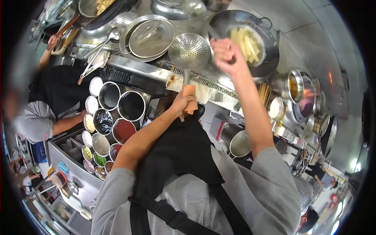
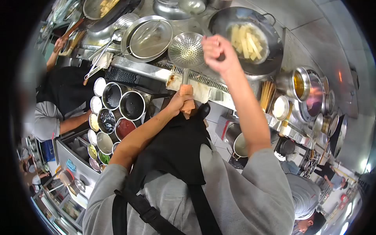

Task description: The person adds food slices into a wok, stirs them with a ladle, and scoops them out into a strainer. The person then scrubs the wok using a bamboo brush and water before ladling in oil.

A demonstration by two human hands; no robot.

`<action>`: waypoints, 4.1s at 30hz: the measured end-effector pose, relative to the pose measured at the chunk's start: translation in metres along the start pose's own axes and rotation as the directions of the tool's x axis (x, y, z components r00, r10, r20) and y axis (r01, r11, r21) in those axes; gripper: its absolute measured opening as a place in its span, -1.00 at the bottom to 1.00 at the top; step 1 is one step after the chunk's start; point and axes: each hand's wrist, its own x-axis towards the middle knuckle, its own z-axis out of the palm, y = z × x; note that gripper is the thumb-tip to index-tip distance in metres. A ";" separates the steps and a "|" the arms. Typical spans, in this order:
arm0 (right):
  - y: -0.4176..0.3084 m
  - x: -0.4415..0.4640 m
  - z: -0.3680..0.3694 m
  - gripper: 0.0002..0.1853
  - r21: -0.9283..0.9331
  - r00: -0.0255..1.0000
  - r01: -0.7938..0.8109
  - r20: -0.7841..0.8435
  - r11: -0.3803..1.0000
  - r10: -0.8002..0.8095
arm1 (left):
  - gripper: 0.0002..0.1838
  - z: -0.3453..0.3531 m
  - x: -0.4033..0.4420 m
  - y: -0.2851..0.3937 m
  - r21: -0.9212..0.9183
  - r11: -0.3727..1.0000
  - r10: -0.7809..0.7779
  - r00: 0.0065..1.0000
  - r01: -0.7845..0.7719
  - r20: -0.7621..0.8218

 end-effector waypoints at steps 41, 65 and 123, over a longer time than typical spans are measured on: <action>0.145 -0.380 -0.215 -0.85 -0.911 0.491 -0.162 -0.408 0.380 -0.769 | -0.54 0.188 -0.196 0.018 -0.176 0.982 0.110 0.970 -0.073 0.215; 0.133 -0.121 -0.175 -0.61 -0.979 0.602 0.138 0.205 -0.153 -0.772 | -0.36 0.191 -0.144 0.095 -0.101 0.965 0.249 0.966 -0.242 0.072; -0.063 -0.136 -0.199 -0.76 -0.923 0.342 -0.057 0.339 -0.379 -0.876 | -0.50 0.134 -0.007 0.059 -0.057 0.992 0.118 0.972 -0.109 0.201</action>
